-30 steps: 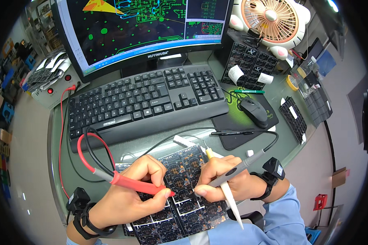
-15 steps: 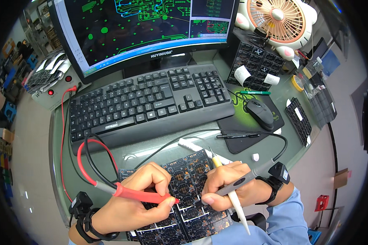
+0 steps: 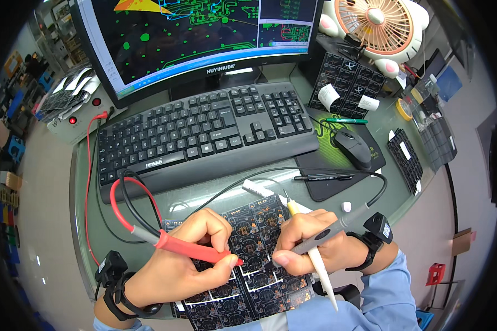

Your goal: Testing a circuit board using multimeter probes while checking a monitor for reference.

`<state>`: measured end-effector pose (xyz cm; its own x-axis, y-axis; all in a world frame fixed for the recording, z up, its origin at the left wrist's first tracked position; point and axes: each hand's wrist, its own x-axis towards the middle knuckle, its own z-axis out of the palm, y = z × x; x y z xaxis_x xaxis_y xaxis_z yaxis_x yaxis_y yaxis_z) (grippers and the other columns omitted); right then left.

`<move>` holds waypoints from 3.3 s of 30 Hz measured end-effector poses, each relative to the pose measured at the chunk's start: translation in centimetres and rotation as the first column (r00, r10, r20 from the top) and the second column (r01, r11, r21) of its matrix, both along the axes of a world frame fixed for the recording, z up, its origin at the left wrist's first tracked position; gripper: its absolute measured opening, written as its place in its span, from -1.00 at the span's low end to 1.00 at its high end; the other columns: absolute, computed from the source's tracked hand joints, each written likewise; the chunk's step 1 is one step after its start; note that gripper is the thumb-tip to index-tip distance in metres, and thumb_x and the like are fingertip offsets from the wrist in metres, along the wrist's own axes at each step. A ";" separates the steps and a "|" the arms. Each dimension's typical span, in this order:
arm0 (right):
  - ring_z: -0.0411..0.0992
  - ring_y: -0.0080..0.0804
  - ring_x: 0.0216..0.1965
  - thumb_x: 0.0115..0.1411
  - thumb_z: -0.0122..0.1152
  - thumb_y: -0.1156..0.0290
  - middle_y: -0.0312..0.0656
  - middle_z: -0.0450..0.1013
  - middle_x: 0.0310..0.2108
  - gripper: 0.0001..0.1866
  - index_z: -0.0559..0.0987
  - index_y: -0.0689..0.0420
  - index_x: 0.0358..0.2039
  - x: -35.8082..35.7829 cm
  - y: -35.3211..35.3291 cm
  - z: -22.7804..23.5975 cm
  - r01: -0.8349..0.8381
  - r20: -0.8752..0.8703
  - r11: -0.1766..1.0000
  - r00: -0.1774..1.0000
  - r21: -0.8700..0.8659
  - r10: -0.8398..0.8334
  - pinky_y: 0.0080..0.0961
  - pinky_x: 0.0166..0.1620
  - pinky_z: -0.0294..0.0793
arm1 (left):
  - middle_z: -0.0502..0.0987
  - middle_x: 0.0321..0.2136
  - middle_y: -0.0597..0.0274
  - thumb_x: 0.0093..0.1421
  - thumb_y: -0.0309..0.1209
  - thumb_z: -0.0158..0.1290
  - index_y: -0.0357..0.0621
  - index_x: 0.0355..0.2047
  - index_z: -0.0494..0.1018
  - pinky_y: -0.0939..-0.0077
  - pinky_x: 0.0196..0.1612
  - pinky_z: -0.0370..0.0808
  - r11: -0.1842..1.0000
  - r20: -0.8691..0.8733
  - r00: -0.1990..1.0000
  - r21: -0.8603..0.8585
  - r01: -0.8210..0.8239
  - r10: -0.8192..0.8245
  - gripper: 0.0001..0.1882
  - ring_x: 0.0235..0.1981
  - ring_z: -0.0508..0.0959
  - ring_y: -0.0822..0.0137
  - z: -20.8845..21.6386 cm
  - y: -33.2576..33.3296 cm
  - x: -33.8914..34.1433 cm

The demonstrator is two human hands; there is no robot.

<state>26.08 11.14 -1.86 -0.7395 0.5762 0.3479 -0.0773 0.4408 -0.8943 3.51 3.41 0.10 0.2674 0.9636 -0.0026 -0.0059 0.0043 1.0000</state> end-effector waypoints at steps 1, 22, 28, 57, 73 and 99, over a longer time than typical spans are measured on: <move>0.34 -0.47 -0.71 0.06 0.32 0.41 -0.29 0.39 -0.68 -0.76 0.40 0.14 -0.57 0.0 0.0 0.0 0.001 -0.001 1.000 1.000 0.002 -0.001 -0.52 -0.64 0.25 | 0.26 -0.35 0.32 0.08 -0.63 0.12 -0.15 -0.40 0.20 0.71 -0.37 0.38 1.000 0.010 1.000 -0.021 -0.001 0.002 -0.72 -0.39 0.41 0.63 0.0 0.0 0.0; 0.50 -0.03 -0.45 0.12 0.28 0.11 -0.03 0.46 -0.50 -0.59 0.42 0.23 -0.33 -4.5 3.6 4.6 -0.123 0.192 0.989 0.976 0.087 0.104 -0.31 -0.37 0.45 | 0.42 -0.05 0.07 0.09 -0.65 0.02 -0.27 0.21 0.02 0.64 -0.22 0.43 0.996 0.034 0.999 -0.084 0.012 -0.009 -0.32 -0.30 0.44 0.55 0.8 -0.1 0.5; 0.44 -0.53 -0.62 0.28 0.07 0.25 -0.27 0.46 -0.64 -0.76 0.47 0.17 -0.37 1.4 6.3 6.9 0.063 0.389 0.998 0.920 -0.032 -0.046 -0.56 -0.54 0.38 | 0.40 -0.24 0.16 0.09 -0.63 0.05 -0.21 -0.13 0.20 0.59 -0.19 0.42 0.996 0.039 0.999 -0.088 -0.023 0.026 -0.65 -0.26 0.43 0.51 0.2 -0.5 0.1; 0.51 -0.49 -0.35 0.11 0.31 0.51 -0.15 0.46 -0.31 -0.73 0.40 0.24 -0.25 -1.3 3.3 4.5 -0.168 -0.193 0.961 0.973 -0.218 0.126 -0.61 -0.33 0.52 | 0.44 -0.08 -0.21 0.20 -0.05 -0.36 -0.37 -0.29 0.60 0.32 -0.10 0.32 0.967 0.122 0.964 0.124 0.222 -0.237 -0.34 -0.29 0.43 0.21 1.6 0.4 -2.4; 0.36 -0.65 -0.46 0.08 0.37 0.43 -0.26 0.42 -0.47 -0.77 0.45 0.20 -0.39 -1.9 1.0 4.6 -0.103 -0.367 0.911 0.928 -0.400 -0.056 -0.66 -0.44 0.30 | 0.27 -0.69 0.19 0.21 -0.25 -0.22 -0.51 -0.53 0.57 0.38 -0.52 0.22 0.919 0.296 0.874 0.034 0.393 -0.385 -0.47 -0.64 0.26 0.34 1.9 -0.2 -2.8; 0.37 -0.45 -0.70 0.05 0.36 0.39 -0.25 0.40 -0.67 -0.74 0.42 0.18 -0.53 -0.5 -1.2 0.9 0.017 0.049 1.000 0.999 0.023 -0.018 -0.53 -0.63 0.29 | 0.29 -0.55 0.17 0.16 -0.22 -0.20 -0.36 -0.50 0.58 0.38 -0.27 0.31 0.898 -0.046 0.897 -0.028 0.440 -0.441 -0.54 -0.48 0.31 0.26 0.7 0.8 -3.9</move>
<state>25.58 9.99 -0.95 -0.7460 0.5813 0.3249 -0.0259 0.4621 -0.8864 -0.36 4.25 0.84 0.6632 0.7472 -0.0421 0.0506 0.0113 0.9987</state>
